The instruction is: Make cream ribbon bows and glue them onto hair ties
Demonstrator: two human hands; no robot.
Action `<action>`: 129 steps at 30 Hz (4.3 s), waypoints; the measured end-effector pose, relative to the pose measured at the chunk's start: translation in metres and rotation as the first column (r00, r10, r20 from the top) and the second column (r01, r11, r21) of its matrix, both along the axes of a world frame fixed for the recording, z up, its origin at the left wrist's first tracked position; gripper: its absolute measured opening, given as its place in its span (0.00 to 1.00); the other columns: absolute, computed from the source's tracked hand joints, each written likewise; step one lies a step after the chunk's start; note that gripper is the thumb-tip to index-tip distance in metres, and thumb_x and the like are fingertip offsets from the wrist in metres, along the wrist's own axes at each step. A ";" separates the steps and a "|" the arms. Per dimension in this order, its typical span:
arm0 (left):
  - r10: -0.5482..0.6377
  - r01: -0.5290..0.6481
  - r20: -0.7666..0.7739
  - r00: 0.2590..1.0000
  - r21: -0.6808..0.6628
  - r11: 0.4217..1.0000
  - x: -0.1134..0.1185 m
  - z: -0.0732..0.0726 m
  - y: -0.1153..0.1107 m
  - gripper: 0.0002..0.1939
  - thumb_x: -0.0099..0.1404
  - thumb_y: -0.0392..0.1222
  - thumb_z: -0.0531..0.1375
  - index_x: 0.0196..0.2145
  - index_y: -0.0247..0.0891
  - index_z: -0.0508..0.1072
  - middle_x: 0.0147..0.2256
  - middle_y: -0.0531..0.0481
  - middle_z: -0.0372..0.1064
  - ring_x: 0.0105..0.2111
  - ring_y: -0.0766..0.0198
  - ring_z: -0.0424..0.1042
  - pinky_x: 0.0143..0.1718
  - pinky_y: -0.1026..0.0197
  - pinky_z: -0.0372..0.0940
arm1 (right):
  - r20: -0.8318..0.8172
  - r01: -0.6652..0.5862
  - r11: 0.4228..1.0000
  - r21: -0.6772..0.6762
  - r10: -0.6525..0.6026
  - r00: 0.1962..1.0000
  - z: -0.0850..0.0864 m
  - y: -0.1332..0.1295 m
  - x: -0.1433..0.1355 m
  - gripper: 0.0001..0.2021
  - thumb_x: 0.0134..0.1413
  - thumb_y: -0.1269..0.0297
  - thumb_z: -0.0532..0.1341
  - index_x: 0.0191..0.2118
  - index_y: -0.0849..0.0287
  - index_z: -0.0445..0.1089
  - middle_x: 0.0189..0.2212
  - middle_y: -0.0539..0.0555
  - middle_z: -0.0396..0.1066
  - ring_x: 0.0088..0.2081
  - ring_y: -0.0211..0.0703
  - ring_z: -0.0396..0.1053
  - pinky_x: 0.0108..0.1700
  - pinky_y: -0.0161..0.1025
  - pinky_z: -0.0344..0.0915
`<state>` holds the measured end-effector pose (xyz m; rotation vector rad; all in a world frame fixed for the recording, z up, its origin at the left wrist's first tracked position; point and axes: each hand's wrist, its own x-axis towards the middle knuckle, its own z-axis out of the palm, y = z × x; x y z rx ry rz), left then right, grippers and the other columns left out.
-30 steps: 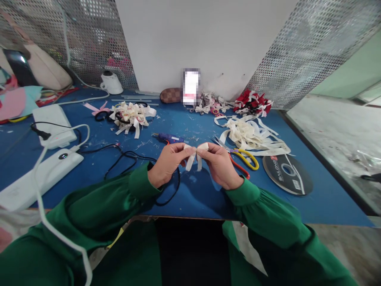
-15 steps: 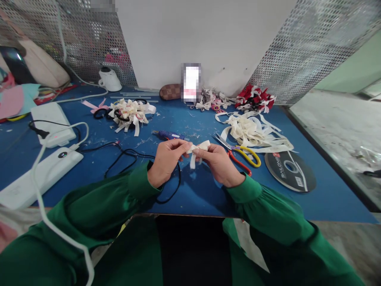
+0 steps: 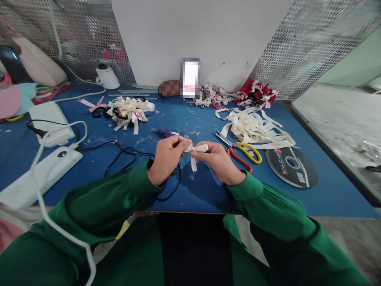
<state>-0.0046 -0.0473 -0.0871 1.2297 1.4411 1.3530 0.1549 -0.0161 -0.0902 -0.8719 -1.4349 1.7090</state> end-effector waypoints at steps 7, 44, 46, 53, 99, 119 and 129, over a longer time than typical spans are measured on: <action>0.002 0.006 -0.156 0.988 0.055 0.998 0.001 0.004 -0.005 0.11 0.64 0.46 0.63 0.28 0.38 0.78 0.24 0.54 0.72 0.23 0.67 0.63 0.27 0.63 0.59 | 0.024 0.113 0.991 0.077 -0.115 0.993 -0.004 0.001 0.000 0.11 0.50 0.56 0.71 0.30 0.58 0.75 0.23 0.48 0.72 0.27 0.37 0.65 0.33 0.38 0.60; -0.130 0.174 -0.288 0.949 0.134 0.976 0.002 -0.002 -0.006 0.11 0.62 0.42 0.65 0.24 0.36 0.72 0.23 0.53 0.71 0.24 0.68 0.66 0.26 0.64 0.60 | 0.047 0.142 0.961 0.236 -0.158 0.986 -0.005 0.007 0.004 0.07 0.55 0.63 0.64 0.28 0.58 0.70 0.21 0.46 0.67 0.25 0.36 0.63 0.30 0.37 0.59; -0.041 0.192 -0.475 0.879 0.275 0.942 0.003 -0.005 -0.009 0.09 0.64 0.39 0.64 0.25 0.37 0.74 0.23 0.53 0.72 0.24 0.67 0.67 0.28 0.64 0.60 | 0.017 0.175 0.964 0.200 -0.182 0.983 -0.006 0.005 0.002 0.07 0.54 0.63 0.64 0.27 0.58 0.69 0.20 0.46 0.66 0.24 0.35 0.62 0.29 0.37 0.58; 0.355 0.480 -0.839 0.413 0.532 0.697 0.004 -0.006 -0.012 0.14 0.71 0.35 0.56 0.27 0.37 0.73 0.24 0.50 0.72 0.27 0.63 0.68 0.32 0.59 0.60 | 0.051 0.213 0.955 0.208 -0.228 0.972 -0.008 -0.001 -0.001 0.07 0.53 0.63 0.63 0.27 0.57 0.69 0.19 0.46 0.65 0.23 0.35 0.61 0.29 0.37 0.57; -0.149 0.168 0.164 0.975 -0.109 0.980 0.001 -0.002 0.002 0.15 0.54 0.51 0.70 0.22 0.37 0.75 0.18 0.54 0.63 0.18 0.71 0.56 0.20 0.63 0.48 | 0.170 0.194 0.905 0.377 -0.274 0.947 0.004 0.010 0.007 0.10 0.56 0.60 0.64 0.27 0.58 0.70 0.22 0.47 0.67 0.26 0.36 0.61 0.30 0.38 0.58; -0.295 0.296 0.029 0.955 -0.072 0.952 0.013 0.000 -0.010 0.11 0.55 0.40 0.67 0.20 0.38 0.70 0.17 0.57 0.63 0.20 0.70 0.61 0.23 0.64 0.56 | 0.266 0.142 0.863 0.485 -0.301 0.916 -0.004 0.006 0.003 0.10 0.58 0.63 0.60 0.26 0.55 0.65 0.20 0.46 0.63 0.24 0.37 0.58 0.28 0.38 0.55; -0.049 0.073 0.311 0.949 -0.065 0.995 0.007 0.005 -0.005 0.12 0.52 0.47 0.71 0.23 0.38 0.75 0.20 0.56 0.67 0.20 0.71 0.59 0.23 0.63 0.56 | -0.036 0.058 0.991 0.118 -0.054 0.998 0.003 0.007 0.003 0.21 0.59 0.42 0.59 0.33 0.56 0.71 0.29 0.50 0.70 0.33 0.39 0.68 0.39 0.39 0.67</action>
